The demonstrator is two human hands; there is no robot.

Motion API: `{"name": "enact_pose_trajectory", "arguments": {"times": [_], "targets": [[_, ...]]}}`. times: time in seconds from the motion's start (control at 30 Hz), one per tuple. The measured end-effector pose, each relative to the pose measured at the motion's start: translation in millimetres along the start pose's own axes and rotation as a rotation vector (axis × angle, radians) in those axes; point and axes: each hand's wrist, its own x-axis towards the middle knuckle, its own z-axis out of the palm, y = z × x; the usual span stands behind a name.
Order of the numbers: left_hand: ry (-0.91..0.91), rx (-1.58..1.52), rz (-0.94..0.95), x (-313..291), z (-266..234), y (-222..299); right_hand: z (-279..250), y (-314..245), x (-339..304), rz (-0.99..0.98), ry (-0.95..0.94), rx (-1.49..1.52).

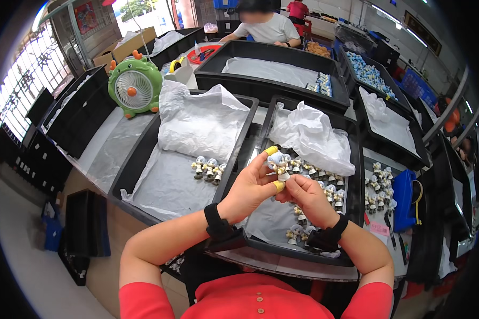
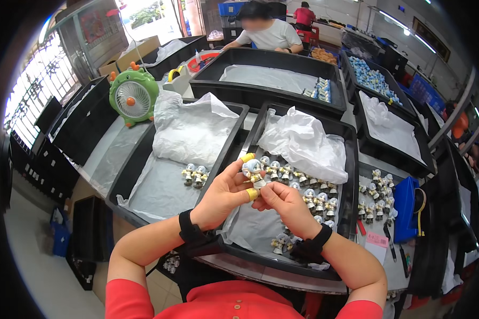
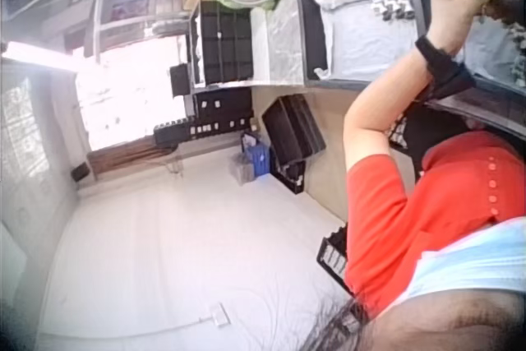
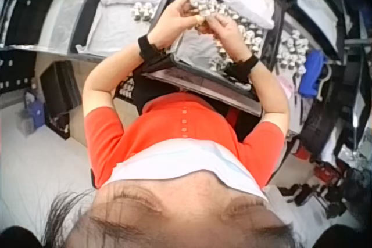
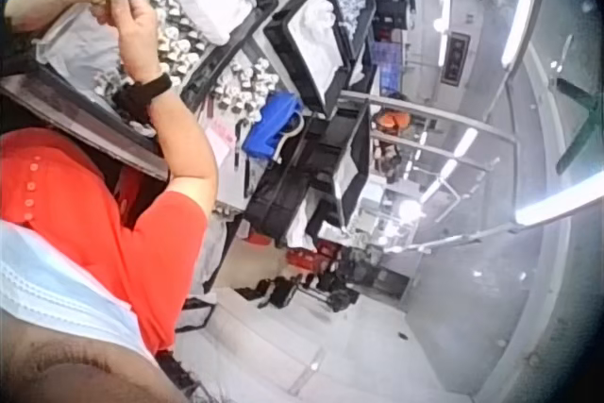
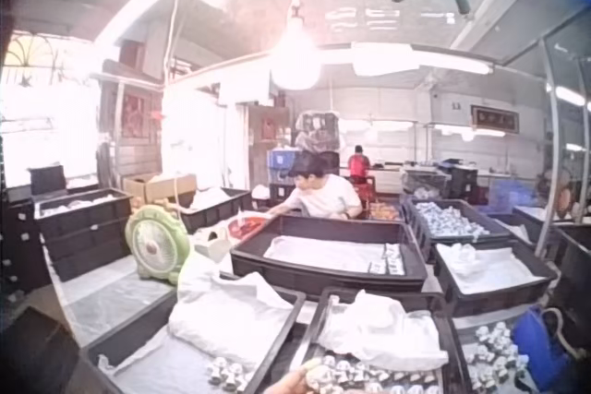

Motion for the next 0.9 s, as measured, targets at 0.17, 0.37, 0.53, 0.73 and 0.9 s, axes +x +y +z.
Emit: {"name": "enact_pose_trajectory", "arguments": {"times": [0.17, 0.37, 0.53, 0.73, 0.9], "targets": [[0.023, 0.003, 0.004, -5, 2, 0, 3, -6, -3, -0.056, 0.013, -0.150], [0.036, 0.035, -0.042, -9, 3, 10, 8, -11, -6, -0.092, 0.019, -0.426], [0.100, 0.073, -0.012, -3, -14, 20, 12, -3, -8, -0.197, 0.061, -0.591], [0.485, 0.512, -0.193, 0, -141, 81, 8, -14, -5, -0.167, 0.067, -0.484], [0.491, 0.774, -0.598, -8, -222, 61, 6, -11, -4, -0.167, 0.060, -0.519]]}}
